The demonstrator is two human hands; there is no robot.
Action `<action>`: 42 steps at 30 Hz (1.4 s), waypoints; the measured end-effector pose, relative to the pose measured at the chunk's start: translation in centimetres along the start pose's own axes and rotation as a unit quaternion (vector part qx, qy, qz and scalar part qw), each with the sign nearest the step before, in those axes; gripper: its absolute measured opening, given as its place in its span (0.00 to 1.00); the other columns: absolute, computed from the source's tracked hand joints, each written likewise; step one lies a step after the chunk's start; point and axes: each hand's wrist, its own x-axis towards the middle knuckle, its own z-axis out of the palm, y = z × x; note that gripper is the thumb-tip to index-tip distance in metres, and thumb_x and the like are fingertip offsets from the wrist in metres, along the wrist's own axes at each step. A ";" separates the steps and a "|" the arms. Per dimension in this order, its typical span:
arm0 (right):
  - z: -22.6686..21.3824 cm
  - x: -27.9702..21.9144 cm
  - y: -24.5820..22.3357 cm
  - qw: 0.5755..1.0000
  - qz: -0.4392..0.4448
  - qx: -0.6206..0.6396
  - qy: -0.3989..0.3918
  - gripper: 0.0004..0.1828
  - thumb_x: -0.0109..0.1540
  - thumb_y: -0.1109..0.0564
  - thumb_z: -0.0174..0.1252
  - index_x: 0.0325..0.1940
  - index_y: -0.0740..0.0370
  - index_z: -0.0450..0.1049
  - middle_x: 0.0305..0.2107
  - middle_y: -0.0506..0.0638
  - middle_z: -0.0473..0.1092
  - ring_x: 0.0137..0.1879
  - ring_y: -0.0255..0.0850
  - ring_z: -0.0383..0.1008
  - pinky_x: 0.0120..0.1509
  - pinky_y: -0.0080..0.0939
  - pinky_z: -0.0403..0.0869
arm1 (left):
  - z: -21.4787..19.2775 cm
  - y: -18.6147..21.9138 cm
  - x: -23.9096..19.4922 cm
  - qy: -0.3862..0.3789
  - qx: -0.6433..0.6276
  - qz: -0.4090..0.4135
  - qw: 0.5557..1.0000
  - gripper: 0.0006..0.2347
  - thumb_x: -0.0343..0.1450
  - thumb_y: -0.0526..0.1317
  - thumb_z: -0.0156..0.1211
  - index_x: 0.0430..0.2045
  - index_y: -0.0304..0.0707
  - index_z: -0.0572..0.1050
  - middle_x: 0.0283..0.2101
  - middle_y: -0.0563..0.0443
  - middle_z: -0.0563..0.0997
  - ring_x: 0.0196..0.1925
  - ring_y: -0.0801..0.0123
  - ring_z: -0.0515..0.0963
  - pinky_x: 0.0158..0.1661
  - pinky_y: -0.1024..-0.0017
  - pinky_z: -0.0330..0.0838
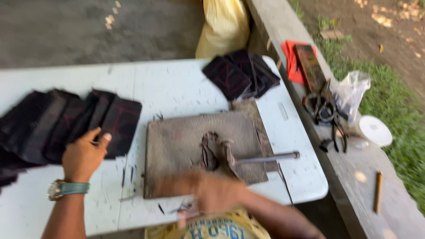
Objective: The person repeatedly hammers metal fasteners into small black pouches with red stitching. They place each pouch on a wooden block, position a fastener, strike it with a hammer, and then move the finished pouch to a growing stack on the table.
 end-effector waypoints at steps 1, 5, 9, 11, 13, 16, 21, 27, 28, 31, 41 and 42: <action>-1.0 0.5 2.6 0.994 0.061 0.090 0.028 0.42 0.70 0.31 0.46 0.81 0.55 0.53 0.75 0.58 0.59 0.66 0.50 0.70 0.85 0.62 0.60 | 0.0 -0.4 -1.4 -0.010 -0.063 -0.009 0.998 0.20 0.75 0.54 0.61 0.57 0.45 0.79 0.31 0.38 0.87 0.36 0.52 0.87 0.39 0.57 0.78; -9.3 0.3 18.2 0.921 0.250 -0.063 0.291 0.52 0.55 0.36 0.69 0.76 0.62 0.58 0.70 0.63 0.62 0.76 0.59 0.61 0.79 0.53 0.64 | -0.4 -0.2 -4.5 0.013 -0.158 0.046 0.986 0.18 0.73 0.49 0.64 0.52 0.41 0.81 0.28 0.44 0.85 0.33 0.64 0.87 0.35 0.68 0.77; -14.9 -4.4 31.1 0.831 0.485 -0.100 0.252 0.70 0.46 0.28 0.77 0.80 0.56 0.46 0.72 0.68 0.52 0.79 0.62 0.48 0.78 0.59 0.55 | 2.1 -2.5 -6.5 0.025 -0.198 0.056 0.978 0.16 0.70 0.45 0.66 0.50 0.43 0.82 0.24 0.49 0.85 0.28 0.73 0.84 0.34 0.74 0.74; -16.6 -6.8 35.5 0.779 0.581 -0.075 0.224 0.75 0.43 0.23 0.75 0.82 0.51 0.42 0.74 0.67 0.47 0.80 0.62 0.43 0.78 0.62 0.52 | 5.6 -5.9 -7.0 0.014 -0.210 0.014 0.978 0.15 0.69 0.44 0.67 0.49 0.42 0.83 0.22 0.48 0.84 0.26 0.73 0.83 0.35 0.74 0.74; -17.2 -8.2 39.8 0.729 0.648 -0.005 0.221 0.79 0.41 0.19 0.72 0.82 0.49 0.37 0.76 0.66 0.41 0.80 0.64 0.39 0.77 0.64 0.51 | 7.7 -7.5 -6.0 -0.012 -0.227 -0.036 0.973 0.18 0.68 0.45 0.68 0.50 0.38 0.82 0.22 0.43 0.83 0.25 0.68 0.84 0.39 0.70 0.76; -16.8 -8.8 43.1 0.743 0.610 0.150 0.232 0.88 0.30 0.15 0.71 0.79 0.58 0.37 0.72 0.66 0.57 0.78 0.57 0.58 0.80 0.56 0.61 | 9.1 -7.8 -6.0 -0.053 -0.269 -0.065 0.960 0.23 0.66 0.47 0.70 0.52 0.32 0.80 0.22 0.36 0.83 0.24 0.62 0.85 0.44 0.65 0.79; -16.0 -5.3 44.5 0.781 0.624 -0.017 0.027 0.78 0.35 0.13 0.62 0.83 0.40 0.45 0.76 0.61 0.47 0.80 0.64 0.44 0.80 0.69 0.53 | 9.8 -10.2 -5.3 -0.077 -0.259 -0.121 0.955 0.25 0.63 0.51 0.71 0.51 0.35 0.79 0.26 0.39 0.84 0.28 0.64 0.86 0.44 0.66 0.79; -15.0 3.2 39.5 0.876 0.479 -0.011 -0.055 0.75 0.33 0.20 0.69 0.80 0.36 0.47 0.76 0.56 0.43 0.80 0.65 0.39 0.76 0.76 0.50 | 11.8 -10.6 -8.0 -0.007 -0.266 -0.102 0.959 0.17 0.66 0.45 0.69 0.46 0.36 0.83 0.22 0.43 0.82 0.26 0.68 0.84 0.36 0.72 0.77; -14.7 4.7 38.0 0.889 0.451 -0.026 -0.075 0.77 0.32 0.23 0.72 0.80 0.36 0.47 0.76 0.56 0.42 0.80 0.64 0.38 0.76 0.76 0.50 | 10.8 -8.1 -8.5 -0.009 -0.249 -0.088 0.965 0.16 0.66 0.44 0.69 0.45 0.36 0.84 0.21 0.44 0.82 0.26 0.69 0.83 0.34 0.73 0.76; -14.4 8.2 33.1 0.895 0.430 -0.089 -0.074 0.71 0.40 0.26 0.76 0.79 0.42 0.47 0.75 0.56 0.41 0.80 0.60 0.36 0.73 0.79 0.45 | 6.9 -2.4 -7.4 -0.005 -0.184 -0.016 0.983 0.16 0.66 0.45 0.68 0.45 0.38 0.83 0.21 0.47 0.83 0.24 0.71 0.84 0.31 0.73 0.78; -5.9 11.1 20.5 0.912 0.339 -0.220 0.070 0.39 0.48 0.47 0.76 0.56 0.61 0.66 0.55 0.58 0.64 0.64 0.57 0.63 0.66 0.55 0.66 | 2.5 2.5 -11.6 0.007 -0.184 0.020 0.983 0.18 0.68 0.49 0.65 0.45 0.37 0.81 0.20 0.46 0.82 0.20 0.65 0.83 0.25 0.71 0.76; -5.6 10.8 20.7 0.916 0.336 -0.196 0.097 0.36 0.48 0.50 0.76 0.53 0.61 0.67 0.53 0.57 0.66 0.63 0.57 0.64 0.65 0.55 0.68 | 2.6 2.5 -12.1 0.004 -0.175 0.026 0.984 0.18 0.68 0.50 0.65 0.44 0.37 0.81 0.19 0.46 0.82 0.20 0.65 0.83 0.25 0.71 0.76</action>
